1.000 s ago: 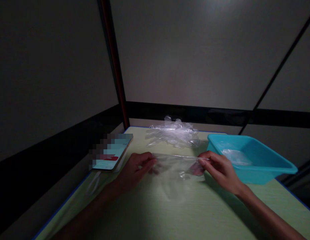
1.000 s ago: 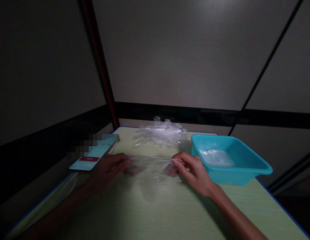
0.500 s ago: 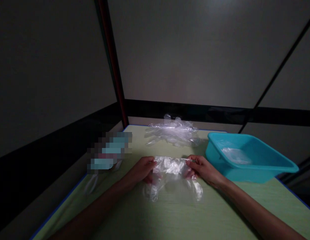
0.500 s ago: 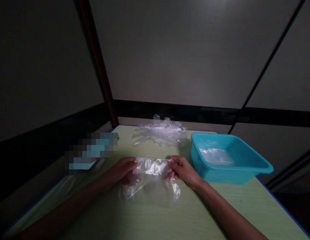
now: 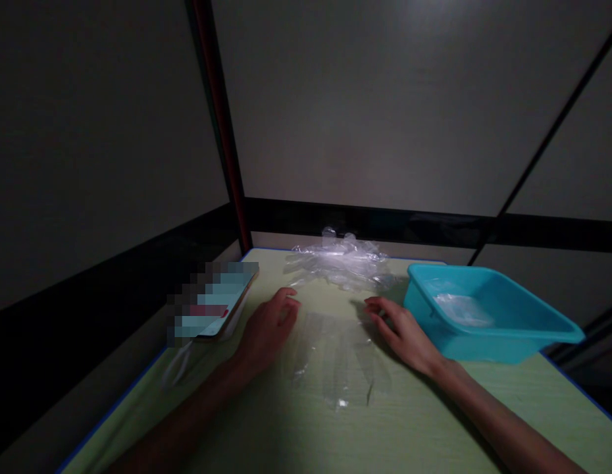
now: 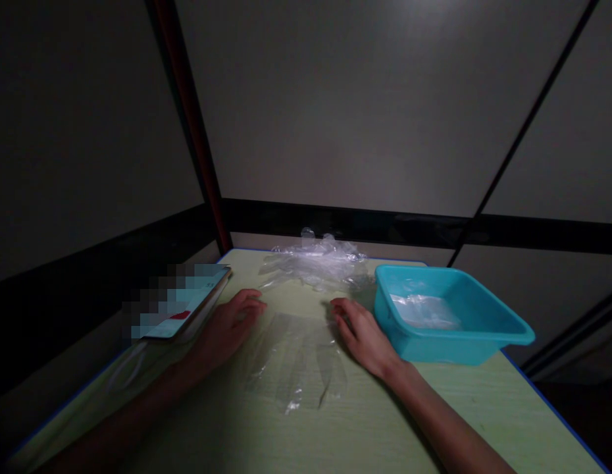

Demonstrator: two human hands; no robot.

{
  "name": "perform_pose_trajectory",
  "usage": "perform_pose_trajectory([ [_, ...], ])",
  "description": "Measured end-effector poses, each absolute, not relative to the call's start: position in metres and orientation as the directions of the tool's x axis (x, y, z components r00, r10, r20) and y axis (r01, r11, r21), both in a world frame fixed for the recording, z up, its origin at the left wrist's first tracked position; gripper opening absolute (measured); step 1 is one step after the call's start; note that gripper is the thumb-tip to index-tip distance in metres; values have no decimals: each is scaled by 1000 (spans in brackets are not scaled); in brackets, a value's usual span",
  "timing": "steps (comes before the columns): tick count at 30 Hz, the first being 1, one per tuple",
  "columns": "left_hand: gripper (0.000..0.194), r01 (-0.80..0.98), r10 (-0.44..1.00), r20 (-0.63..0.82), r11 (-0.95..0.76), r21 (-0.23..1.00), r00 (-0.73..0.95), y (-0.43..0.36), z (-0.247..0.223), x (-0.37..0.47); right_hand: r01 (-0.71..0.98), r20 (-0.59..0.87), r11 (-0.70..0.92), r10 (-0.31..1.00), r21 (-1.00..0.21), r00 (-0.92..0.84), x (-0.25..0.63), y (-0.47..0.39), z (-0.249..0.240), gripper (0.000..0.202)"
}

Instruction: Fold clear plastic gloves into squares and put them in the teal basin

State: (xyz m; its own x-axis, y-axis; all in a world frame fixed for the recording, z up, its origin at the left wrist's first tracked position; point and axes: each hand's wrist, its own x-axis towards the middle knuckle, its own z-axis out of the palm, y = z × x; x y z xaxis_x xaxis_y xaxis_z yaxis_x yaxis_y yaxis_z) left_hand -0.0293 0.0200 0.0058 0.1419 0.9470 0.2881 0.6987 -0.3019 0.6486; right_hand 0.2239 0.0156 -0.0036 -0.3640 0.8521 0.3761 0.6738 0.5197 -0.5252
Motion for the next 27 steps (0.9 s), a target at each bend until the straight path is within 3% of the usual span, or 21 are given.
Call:
perform_pose_trajectory([
  [5,40,778,927,242,-372,507,286,14,0,-17,648,273,630,774,-427,-572,227,10,1,30],
  [12,51,833,914,204,-405,378,352,20,-8,-14,723,207,603,797,-339,-568,229,9,-1,33],
  [17,48,831,891,204,-453,322,406,35,-1,-5,666,184,687,723,-291,-666,230,7,6,34],
  [22,45,801,872,238,-487,348,427,55,-8,8,614,182,760,648,-214,-740,229,4,10,32],
  [27,43,783,865,337,-488,386,373,56,-18,1,671,200,737,672,-82,-713,231,4,7,33],
])
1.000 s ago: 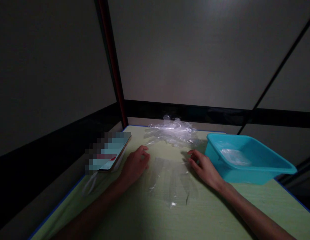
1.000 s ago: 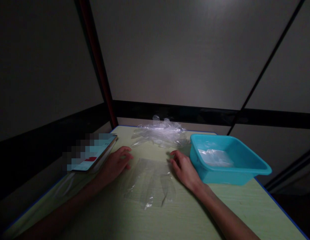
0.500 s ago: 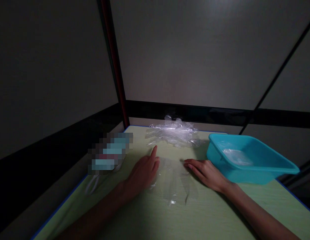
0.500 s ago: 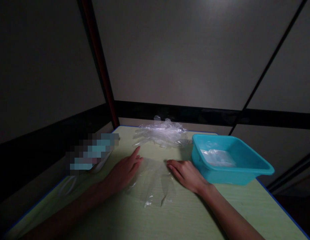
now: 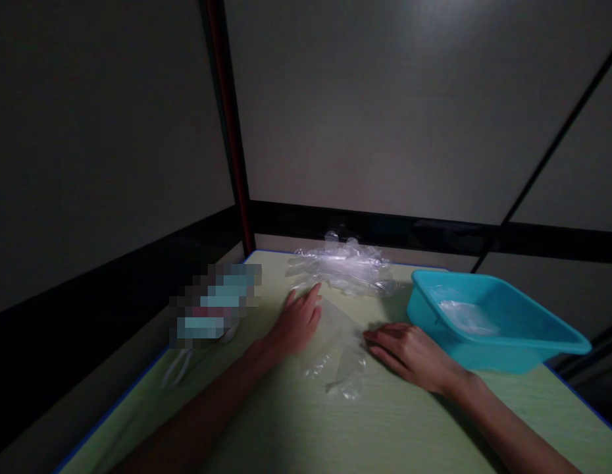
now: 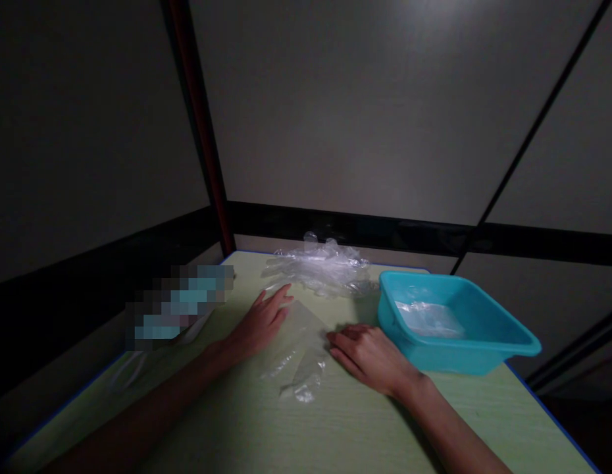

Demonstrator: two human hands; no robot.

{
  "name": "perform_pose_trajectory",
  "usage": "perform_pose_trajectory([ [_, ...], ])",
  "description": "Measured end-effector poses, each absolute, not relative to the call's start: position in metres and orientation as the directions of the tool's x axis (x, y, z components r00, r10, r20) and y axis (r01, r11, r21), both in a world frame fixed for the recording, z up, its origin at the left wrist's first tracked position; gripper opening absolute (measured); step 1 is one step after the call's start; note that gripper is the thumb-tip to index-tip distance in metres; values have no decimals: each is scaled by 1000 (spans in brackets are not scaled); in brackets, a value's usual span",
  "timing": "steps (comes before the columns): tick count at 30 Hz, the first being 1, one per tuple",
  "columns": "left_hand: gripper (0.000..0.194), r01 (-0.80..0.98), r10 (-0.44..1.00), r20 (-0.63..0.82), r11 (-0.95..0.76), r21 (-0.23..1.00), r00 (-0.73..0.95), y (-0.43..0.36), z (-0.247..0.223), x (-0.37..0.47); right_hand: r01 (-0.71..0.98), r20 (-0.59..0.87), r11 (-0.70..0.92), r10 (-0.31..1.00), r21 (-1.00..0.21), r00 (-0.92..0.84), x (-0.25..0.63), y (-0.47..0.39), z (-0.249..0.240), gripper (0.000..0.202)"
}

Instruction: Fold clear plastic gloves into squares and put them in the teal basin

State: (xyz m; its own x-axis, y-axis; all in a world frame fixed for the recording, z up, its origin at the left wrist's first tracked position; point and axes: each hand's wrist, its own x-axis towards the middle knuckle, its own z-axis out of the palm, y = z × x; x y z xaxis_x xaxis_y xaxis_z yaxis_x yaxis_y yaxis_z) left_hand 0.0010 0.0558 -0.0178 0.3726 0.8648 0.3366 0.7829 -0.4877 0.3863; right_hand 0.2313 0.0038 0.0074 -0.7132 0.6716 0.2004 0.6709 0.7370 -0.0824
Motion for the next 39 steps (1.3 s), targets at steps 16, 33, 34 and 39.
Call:
perform_pose_trajectory([
  [16,26,820,851,485,-417,391,202,47,-2,-15,688,189,713,700,-135,-688,230,-4,9,27],
  [33,25,827,852,462,-433,359,246,46,-2,-13,599,138,652,722,-465,-678,222,-8,14,49],
  [34,24,828,853,460,-432,357,247,46,-2,-12,603,100,656,710,-454,-697,226,-3,10,66],
  [39,24,830,854,453,-433,351,254,46,-3,-12,610,-88,687,632,-395,-770,236,10,-7,101],
])
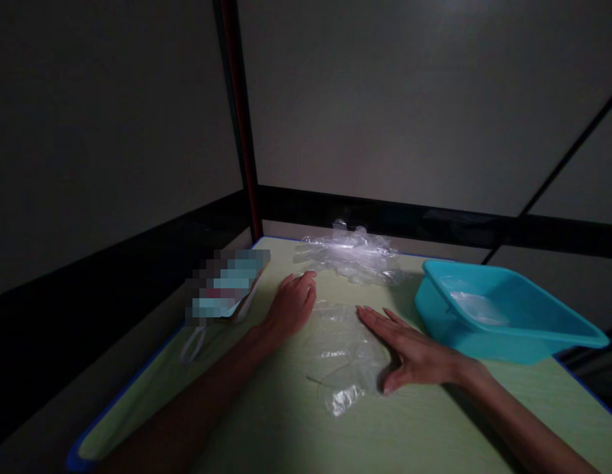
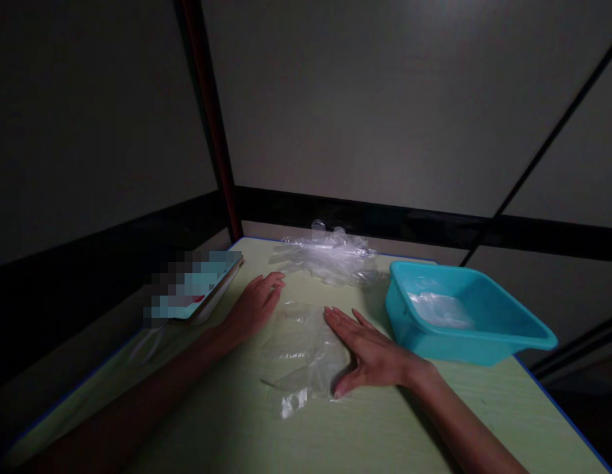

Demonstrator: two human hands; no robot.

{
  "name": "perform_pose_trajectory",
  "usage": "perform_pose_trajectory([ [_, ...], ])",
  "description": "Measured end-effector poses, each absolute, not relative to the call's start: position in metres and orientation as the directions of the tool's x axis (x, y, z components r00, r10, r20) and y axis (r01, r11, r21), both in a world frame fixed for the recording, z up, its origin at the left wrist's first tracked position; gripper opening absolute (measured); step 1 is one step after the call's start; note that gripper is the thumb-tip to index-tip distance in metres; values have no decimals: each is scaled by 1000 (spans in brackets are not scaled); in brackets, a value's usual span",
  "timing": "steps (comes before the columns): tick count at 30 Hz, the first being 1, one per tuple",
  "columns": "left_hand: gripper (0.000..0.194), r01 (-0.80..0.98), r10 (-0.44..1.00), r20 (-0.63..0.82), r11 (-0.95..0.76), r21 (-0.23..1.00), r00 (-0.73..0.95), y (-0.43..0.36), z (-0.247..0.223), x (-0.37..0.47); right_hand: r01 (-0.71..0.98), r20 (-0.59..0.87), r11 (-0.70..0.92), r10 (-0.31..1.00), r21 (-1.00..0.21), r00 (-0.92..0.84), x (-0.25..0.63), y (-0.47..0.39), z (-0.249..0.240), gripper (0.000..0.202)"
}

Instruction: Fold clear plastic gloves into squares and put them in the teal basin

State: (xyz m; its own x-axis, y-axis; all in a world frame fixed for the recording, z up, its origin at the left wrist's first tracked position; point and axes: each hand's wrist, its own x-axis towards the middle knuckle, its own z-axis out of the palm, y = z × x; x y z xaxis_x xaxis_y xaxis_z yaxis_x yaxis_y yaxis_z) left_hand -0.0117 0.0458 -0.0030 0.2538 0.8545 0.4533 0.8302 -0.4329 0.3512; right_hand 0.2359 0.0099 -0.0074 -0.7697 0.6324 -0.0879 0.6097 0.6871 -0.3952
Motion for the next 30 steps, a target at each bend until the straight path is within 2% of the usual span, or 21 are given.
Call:
perform_pose_trajectory([
  [12,24,816,861,436,-439,378,262,49,-6,-12,682,-87,640,704,-355,-705,223,22,-9,103],
  [16,28,768,827,405,-534,354,389,36,-8,1,683,-75,637,709,-358,-701,225,25,-11,104],
  [19,42,694,749,346,-658,294,564,19,-11,17,686,-92,633,708,-359,-701,225,25,-10,104],
  [22,58,652,697,253,-717,247,671,7,-12,30,692,-114,627,706,-357,-699,223,24,-9,104],
  [25,63,645,681,147,-729,228,718,5,-11,29,698,-120,623,710,-352,-694,222,24,-8,105],
  [30,75,675,696,-21,-689,264,718,19,-5,0,693,-115,634,704,-342,-701,223,24,-8,103],
])
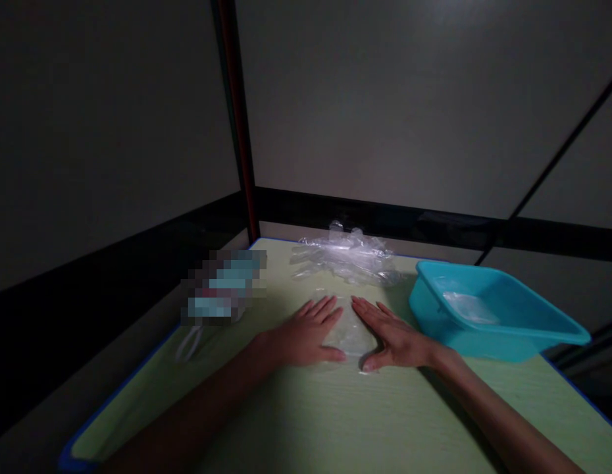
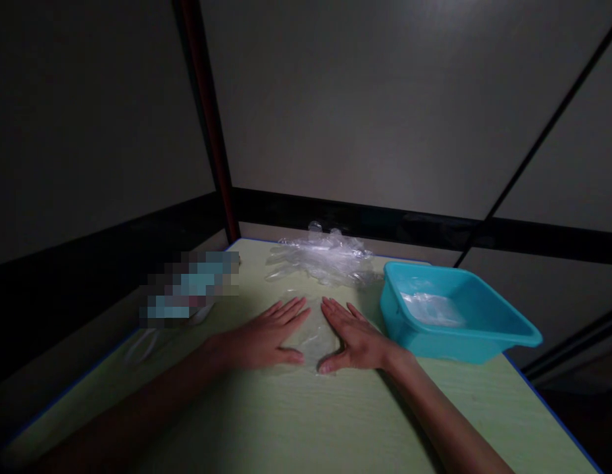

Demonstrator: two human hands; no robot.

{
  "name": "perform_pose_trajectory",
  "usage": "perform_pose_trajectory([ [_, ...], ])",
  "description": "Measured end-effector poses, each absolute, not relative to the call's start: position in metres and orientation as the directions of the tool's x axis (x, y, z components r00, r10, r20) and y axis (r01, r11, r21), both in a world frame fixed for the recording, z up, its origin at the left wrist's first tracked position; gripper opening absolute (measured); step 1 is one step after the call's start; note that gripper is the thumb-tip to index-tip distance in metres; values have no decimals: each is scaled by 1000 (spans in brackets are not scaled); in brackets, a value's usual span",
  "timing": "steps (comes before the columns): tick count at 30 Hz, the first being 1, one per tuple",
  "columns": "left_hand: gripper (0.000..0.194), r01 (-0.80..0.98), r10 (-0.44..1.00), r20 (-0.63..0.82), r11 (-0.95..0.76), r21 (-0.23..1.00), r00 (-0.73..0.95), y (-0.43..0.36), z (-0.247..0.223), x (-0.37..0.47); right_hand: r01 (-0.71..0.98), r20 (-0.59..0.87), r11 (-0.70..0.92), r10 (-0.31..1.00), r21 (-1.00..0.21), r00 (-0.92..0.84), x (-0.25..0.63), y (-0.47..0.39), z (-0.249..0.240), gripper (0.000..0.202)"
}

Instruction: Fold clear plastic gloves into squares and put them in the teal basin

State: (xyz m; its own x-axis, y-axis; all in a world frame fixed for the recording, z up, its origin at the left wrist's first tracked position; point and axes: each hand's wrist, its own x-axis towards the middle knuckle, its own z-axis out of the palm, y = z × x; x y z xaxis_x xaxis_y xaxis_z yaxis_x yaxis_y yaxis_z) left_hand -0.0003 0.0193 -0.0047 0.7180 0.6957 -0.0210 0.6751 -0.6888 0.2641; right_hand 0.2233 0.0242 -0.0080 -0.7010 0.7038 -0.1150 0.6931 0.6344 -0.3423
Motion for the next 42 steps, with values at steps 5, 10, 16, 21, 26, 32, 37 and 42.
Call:
perform_pose_trajectory([
  [5,93,764,759,-148,-586,270,634,32,2,-28,674,-89,655,692,-342,-717,225,25,-9,101],
  [10,107,809,775,-240,-535,243,585,37,10,-40,695,-118,638,703,-330,-701,224,24,-9,102],
  [16,108,750,748,-152,-585,307,646,31,20,-36,667,-86,641,694,-380,-715,229,26,-10,102],
  [21,61,666,720,151,-688,289,678,16,6,6,624,75,597,750,-504,-657,224,20,-8,84],
  [26,54,683,718,213,-696,221,662,8,-14,36,736,210,567,822,-368,-529,201,11,-19,61],
  [32,58,732,756,138,-654,192,640,10,-24,36,797,172,580,813,-167,-556,196,13,-32,63],
  [37,57,752,772,163,-636,173,615,8,-29,36,825,141,553,832,-120,-537,196,14,-31,64],
  [42,56,772,787,192,-614,162,586,9,-33,35,841,140,526,848,-122,-510,194,14,-30,64],
])
